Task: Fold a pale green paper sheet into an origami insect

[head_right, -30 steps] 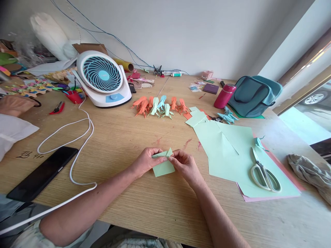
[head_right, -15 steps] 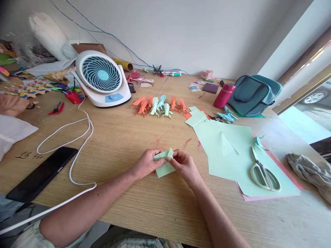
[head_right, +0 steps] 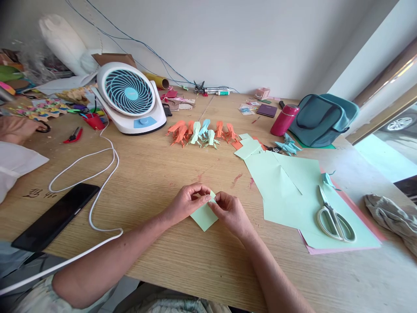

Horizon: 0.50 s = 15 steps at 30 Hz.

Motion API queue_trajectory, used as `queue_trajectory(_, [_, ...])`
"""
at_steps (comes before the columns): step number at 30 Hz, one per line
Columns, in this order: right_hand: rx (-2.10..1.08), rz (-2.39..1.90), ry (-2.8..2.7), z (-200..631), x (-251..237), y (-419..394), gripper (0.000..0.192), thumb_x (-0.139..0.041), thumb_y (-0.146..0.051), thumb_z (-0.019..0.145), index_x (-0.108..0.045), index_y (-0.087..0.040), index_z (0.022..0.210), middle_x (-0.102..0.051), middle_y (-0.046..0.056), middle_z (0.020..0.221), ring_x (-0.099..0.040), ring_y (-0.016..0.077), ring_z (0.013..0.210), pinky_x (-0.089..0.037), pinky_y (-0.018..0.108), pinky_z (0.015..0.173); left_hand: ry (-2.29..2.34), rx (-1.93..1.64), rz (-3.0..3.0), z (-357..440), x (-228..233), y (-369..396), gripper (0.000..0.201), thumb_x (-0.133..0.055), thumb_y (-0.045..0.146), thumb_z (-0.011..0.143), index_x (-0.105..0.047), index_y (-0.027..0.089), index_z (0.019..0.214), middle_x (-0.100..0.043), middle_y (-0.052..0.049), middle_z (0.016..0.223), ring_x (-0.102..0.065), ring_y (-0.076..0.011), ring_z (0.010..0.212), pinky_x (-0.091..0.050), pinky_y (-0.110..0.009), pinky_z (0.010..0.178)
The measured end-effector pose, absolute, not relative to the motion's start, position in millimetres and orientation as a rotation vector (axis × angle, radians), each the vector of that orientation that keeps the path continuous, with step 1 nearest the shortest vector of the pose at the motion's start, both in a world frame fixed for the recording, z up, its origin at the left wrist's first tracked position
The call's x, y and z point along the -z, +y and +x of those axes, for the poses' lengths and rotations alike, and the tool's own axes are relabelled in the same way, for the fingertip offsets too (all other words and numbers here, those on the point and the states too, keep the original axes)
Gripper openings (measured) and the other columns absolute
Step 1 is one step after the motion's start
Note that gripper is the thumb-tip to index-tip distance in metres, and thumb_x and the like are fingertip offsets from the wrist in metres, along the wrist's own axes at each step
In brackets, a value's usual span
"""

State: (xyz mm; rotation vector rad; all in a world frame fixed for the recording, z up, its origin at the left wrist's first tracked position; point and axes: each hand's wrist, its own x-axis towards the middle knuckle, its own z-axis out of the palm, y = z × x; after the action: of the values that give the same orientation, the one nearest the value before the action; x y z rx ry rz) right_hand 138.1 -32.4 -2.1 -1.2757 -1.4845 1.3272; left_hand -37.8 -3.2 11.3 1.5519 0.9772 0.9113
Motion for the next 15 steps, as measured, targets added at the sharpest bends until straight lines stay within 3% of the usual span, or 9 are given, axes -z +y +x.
queue_trajectory(2, [-1.356, -1.252, -1.467, 135.5, 1.6, -32.7, 0.044, -0.069, -0.06, 0.08, -0.052, -0.02, 0.074, -0.044, -0.004, 0.065, -0.034, 0.0112, 0.059, -0.026, 0.026, 0.053, 0.97, -0.933, 1.546, -37.7, -10.5, -3.4, 0.019, -0.064, 0.033, 0.082, -0.066, 0.015, 0.079, -0.065, -0.001, 0.075, -0.057, -0.0116, 0.067, -0.045, -0.022, 0.062])
queue_trajectory(5, [-1.379, -1.243, -1.431, 133.3, 1.2, -32.5, 0.045, -0.071, -0.061, 0.077, -0.05, -0.021, 0.072, -0.042, -0.004, 0.063, -0.034, 0.0109, 0.057, -0.026, 0.025, 0.051, 0.938, -0.939, 1.53, -38.6, -9.3, -2.3, 0.02, -0.061, 0.034, 0.085, -0.068, 0.015, 0.088, -0.064, -0.001, 0.075, -0.055, -0.0112, 0.067, -0.043, -0.022, 0.063])
queue_trajectory(7, [-1.38, -1.25, -1.423, 133.0, 1.5, -32.3, 0.045, -0.071, -0.061, 0.077, -0.051, -0.02, 0.072, -0.045, -0.003, 0.064, -0.037, 0.0112, 0.057, -0.028, 0.025, 0.051, 0.936, -0.939, 1.525, -39.3, -9.6, -1.3, 0.022, -0.061, 0.036, 0.085, -0.068, 0.016, 0.09, -0.065, -0.001, 0.077, -0.056, -0.0118, 0.069, -0.044, -0.022, 0.064])
queue_trajectory(11, [-1.364, -1.257, -1.426, 133.7, 2.8, -32.3, 0.043, -0.071, -0.06, 0.078, -0.056, -0.02, 0.075, -0.051, -0.002, 0.067, -0.042, 0.0122, 0.06, -0.032, 0.025, 0.053, 0.993, -0.985, 1.504, -40.0, -11.2, 0.0, 0.021, -0.063, 0.036, 0.082, -0.063, 0.015, 0.077, -0.062, -0.001, 0.074, -0.055, -0.0118, 0.068, -0.043, -0.022, 0.064])
queue_trajectory(15, [-1.359, -1.255, -1.4, 134.8, 2.2, -32.8, 0.041, -0.071, -0.059, 0.079, -0.058, -0.02, 0.076, -0.054, -0.001, 0.07, -0.045, 0.0127, 0.061, -0.034, 0.025, 0.054, 0.966, -0.943, 1.485, -39.6, -9.5, -0.2, 0.02, -0.062, 0.035, 0.082, -0.063, 0.016, 0.084, -0.062, 0.0, 0.075, -0.054, -0.0112, 0.067, -0.042, -0.022, 0.063])
